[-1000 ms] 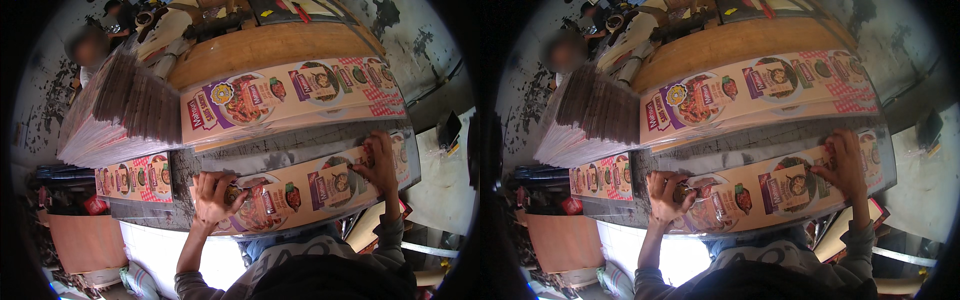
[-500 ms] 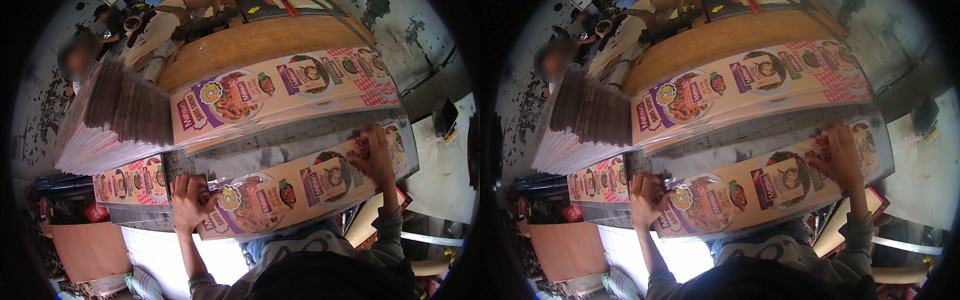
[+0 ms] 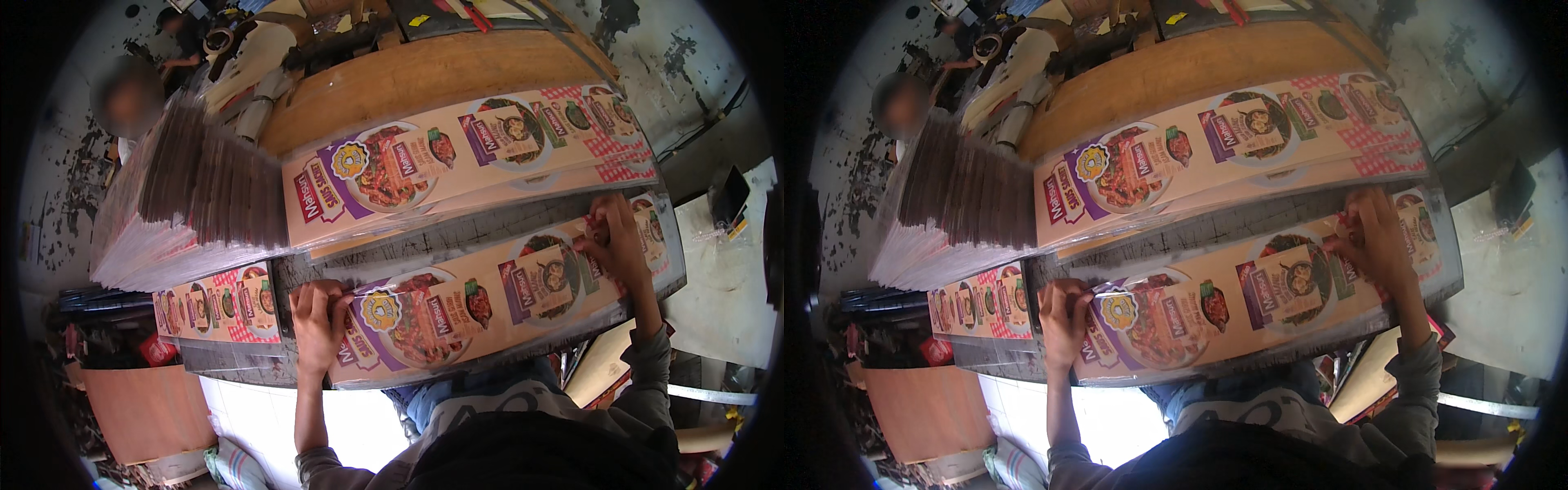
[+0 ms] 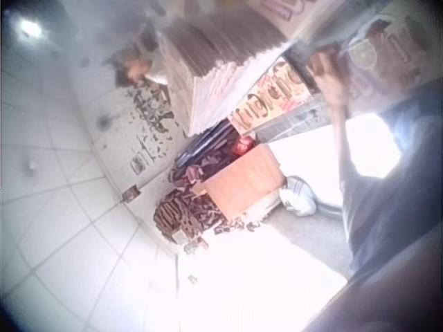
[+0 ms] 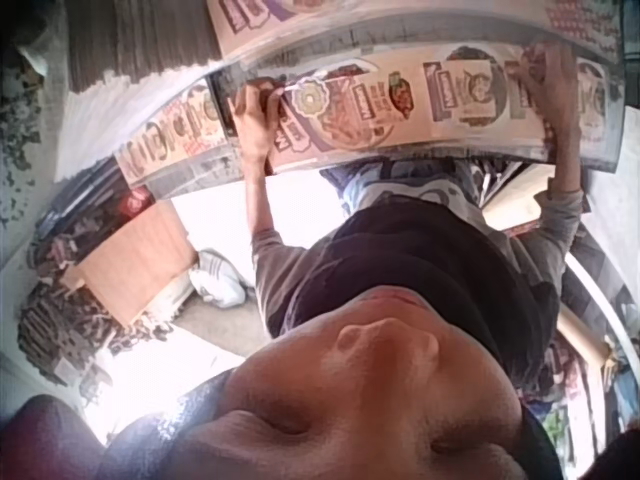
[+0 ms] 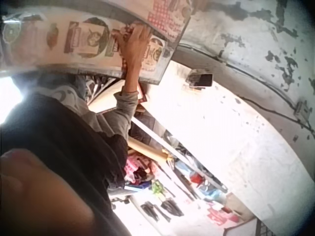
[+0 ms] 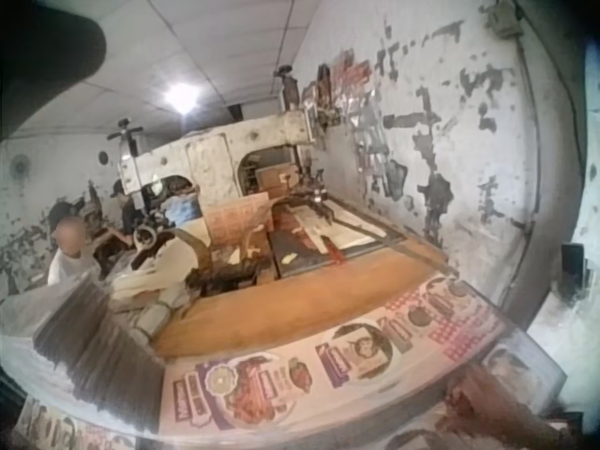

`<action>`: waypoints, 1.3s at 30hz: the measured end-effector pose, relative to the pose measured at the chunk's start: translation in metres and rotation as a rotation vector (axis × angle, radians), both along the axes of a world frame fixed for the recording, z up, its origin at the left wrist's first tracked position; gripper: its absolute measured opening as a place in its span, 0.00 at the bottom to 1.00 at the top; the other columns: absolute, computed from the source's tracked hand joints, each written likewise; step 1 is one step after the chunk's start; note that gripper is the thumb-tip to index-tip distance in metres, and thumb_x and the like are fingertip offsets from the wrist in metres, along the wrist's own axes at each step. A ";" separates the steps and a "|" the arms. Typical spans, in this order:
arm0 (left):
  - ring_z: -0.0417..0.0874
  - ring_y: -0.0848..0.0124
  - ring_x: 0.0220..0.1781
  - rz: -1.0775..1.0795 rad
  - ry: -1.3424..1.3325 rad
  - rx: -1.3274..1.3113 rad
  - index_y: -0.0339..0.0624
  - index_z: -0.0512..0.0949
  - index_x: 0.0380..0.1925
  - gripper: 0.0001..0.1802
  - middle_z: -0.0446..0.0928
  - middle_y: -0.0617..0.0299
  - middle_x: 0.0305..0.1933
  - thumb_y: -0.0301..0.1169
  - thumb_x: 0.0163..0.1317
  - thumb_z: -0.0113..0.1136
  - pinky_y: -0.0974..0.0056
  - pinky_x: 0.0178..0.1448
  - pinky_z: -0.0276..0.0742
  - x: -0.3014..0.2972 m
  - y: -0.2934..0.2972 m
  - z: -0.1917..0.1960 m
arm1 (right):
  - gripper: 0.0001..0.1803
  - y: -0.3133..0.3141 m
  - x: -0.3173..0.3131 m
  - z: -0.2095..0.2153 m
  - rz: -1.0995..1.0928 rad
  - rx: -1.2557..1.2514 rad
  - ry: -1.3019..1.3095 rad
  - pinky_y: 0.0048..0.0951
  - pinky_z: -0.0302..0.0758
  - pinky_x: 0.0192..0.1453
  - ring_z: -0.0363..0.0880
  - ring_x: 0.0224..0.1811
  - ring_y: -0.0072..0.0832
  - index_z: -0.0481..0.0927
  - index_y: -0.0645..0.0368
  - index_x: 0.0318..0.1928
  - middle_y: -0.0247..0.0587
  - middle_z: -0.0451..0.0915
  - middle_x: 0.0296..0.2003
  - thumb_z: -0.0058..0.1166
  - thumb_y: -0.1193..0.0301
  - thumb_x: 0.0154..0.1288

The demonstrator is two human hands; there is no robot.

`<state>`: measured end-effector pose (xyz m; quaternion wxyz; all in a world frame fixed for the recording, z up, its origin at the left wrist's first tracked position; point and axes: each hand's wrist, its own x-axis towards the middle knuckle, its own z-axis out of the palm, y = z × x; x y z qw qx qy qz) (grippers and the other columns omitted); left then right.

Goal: The person folds printed cardstock food product packaging by hand, picking up one sheet at a time from a stack, aligning it on the work surface, and folding it along pre-scored lines.

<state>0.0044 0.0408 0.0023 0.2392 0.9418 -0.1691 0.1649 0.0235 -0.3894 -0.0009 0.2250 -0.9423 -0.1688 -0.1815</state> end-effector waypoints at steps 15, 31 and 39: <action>0.68 0.65 0.30 0.027 -0.046 -0.049 0.42 0.72 0.27 0.09 0.72 0.64 0.27 0.23 0.48 0.63 0.62 0.42 0.59 -0.003 0.005 -0.009 | 0.28 -0.001 0.006 0.001 -0.036 -0.020 0.084 0.37 0.59 0.37 0.61 0.30 0.41 0.63 0.57 0.30 0.40 0.64 0.29 0.66 0.58 0.36; 0.71 0.77 0.33 0.202 0.399 -0.748 0.37 0.66 0.49 0.22 0.72 0.61 0.29 0.37 0.59 0.58 0.72 0.36 0.66 -0.037 0.039 0.018 | 0.26 0.001 0.002 0.000 -0.058 -0.079 -0.021 0.36 0.57 0.40 0.62 0.30 0.37 0.63 0.57 0.30 0.35 0.64 0.26 0.65 0.57 0.39; 0.79 0.67 0.41 0.159 0.528 -1.062 0.34 0.49 0.63 0.46 0.78 0.50 0.40 0.51 0.56 0.58 0.71 0.42 0.74 -0.063 0.050 0.006 | 0.25 0.002 0.002 0.001 -0.053 -0.072 -0.048 0.37 0.57 0.42 0.62 0.30 0.36 0.63 0.56 0.31 0.36 0.64 0.26 0.65 0.60 0.40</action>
